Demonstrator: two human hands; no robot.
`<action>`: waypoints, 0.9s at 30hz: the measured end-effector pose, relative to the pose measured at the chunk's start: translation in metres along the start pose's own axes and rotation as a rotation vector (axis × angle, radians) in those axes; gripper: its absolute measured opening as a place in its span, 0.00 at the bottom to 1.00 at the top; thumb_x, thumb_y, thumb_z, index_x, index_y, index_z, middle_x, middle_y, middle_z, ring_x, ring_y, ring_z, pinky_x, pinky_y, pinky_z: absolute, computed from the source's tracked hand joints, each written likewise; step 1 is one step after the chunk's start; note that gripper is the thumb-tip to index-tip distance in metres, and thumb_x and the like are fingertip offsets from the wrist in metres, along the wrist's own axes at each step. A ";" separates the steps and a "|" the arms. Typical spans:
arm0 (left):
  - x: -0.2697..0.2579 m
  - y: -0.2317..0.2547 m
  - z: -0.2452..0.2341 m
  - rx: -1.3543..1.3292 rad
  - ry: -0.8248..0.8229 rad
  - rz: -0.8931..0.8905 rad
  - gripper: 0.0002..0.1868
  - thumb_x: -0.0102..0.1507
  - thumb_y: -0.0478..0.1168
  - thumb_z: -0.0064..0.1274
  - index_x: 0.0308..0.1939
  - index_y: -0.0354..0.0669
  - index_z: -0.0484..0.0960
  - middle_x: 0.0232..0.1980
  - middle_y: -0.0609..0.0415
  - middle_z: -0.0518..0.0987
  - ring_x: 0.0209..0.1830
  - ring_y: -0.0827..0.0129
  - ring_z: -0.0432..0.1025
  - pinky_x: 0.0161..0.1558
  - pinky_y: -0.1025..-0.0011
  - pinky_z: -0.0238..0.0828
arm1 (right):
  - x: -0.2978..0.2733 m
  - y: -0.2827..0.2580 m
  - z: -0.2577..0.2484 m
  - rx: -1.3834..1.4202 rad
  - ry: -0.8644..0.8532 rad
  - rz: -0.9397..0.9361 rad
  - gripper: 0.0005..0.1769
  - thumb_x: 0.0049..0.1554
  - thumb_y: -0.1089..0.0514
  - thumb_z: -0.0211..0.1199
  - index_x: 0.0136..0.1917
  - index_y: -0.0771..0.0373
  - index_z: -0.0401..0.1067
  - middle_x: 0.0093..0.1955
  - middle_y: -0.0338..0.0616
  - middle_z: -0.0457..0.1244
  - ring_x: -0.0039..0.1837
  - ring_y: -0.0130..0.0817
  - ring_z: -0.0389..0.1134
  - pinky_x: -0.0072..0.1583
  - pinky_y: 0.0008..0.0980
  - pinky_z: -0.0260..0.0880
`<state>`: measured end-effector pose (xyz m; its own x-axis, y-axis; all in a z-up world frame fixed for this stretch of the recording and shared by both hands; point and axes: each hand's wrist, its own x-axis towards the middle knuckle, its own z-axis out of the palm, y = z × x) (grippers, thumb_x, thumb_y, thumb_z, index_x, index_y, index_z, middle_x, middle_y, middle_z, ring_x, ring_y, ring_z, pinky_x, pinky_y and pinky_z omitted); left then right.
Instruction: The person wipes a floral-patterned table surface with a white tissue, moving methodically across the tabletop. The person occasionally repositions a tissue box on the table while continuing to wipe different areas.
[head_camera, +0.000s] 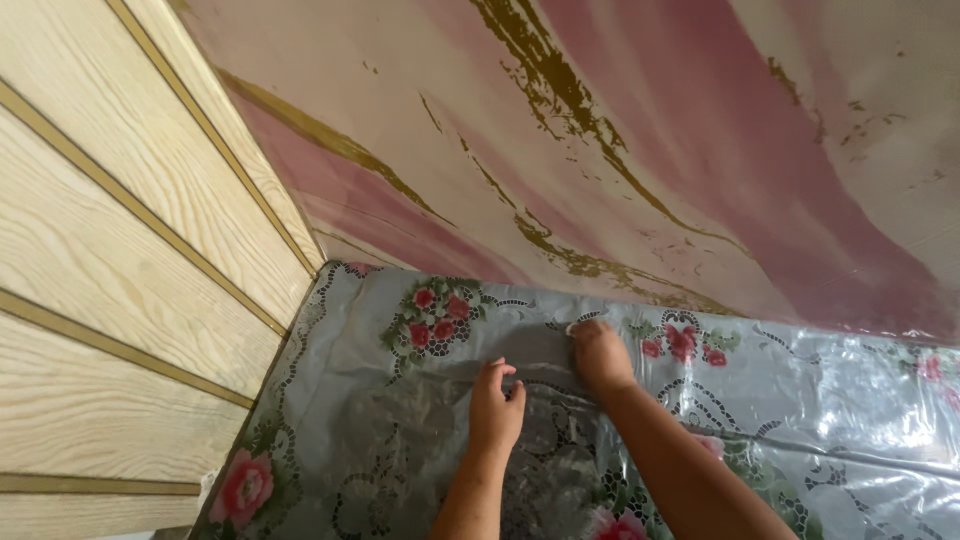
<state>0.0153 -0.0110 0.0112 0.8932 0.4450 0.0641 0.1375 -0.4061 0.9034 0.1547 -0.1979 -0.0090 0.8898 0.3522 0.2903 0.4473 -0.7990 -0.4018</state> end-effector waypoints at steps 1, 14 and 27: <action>0.000 -0.002 0.004 0.038 0.025 0.065 0.14 0.60 0.38 0.56 0.48 0.38 0.78 0.65 0.43 0.75 0.65 0.47 0.69 0.59 0.59 0.69 | -0.005 -0.004 0.003 -0.043 -0.080 0.003 0.17 0.59 0.57 0.54 0.59 0.61 0.75 0.60 0.52 0.67 0.64 0.52 0.65 0.67 0.44 0.66; 0.007 -0.020 0.012 0.048 0.055 0.143 0.13 0.60 0.36 0.53 0.48 0.35 0.77 0.57 0.41 0.78 0.59 0.45 0.71 0.58 0.56 0.69 | 0.022 -0.035 -0.003 -0.229 -0.323 0.082 0.42 0.58 0.45 0.52 0.79 0.65 0.50 0.83 0.52 0.44 0.84 0.45 0.42 0.80 0.48 0.39; 0.010 -0.010 0.001 0.035 -0.022 0.033 0.15 0.61 0.40 0.54 0.48 0.37 0.80 0.52 0.41 0.80 0.56 0.46 0.74 0.56 0.58 0.70 | 0.015 -0.047 -0.006 -0.214 -0.296 0.121 0.38 0.58 0.44 0.53 0.77 0.62 0.54 0.81 0.51 0.48 0.82 0.43 0.45 0.80 0.51 0.38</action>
<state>0.0236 -0.0031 0.0025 0.9068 0.4131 0.0841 0.1221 -0.4482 0.8855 0.1468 -0.1577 0.0197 0.9367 0.3492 -0.0240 0.3359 -0.9162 -0.2186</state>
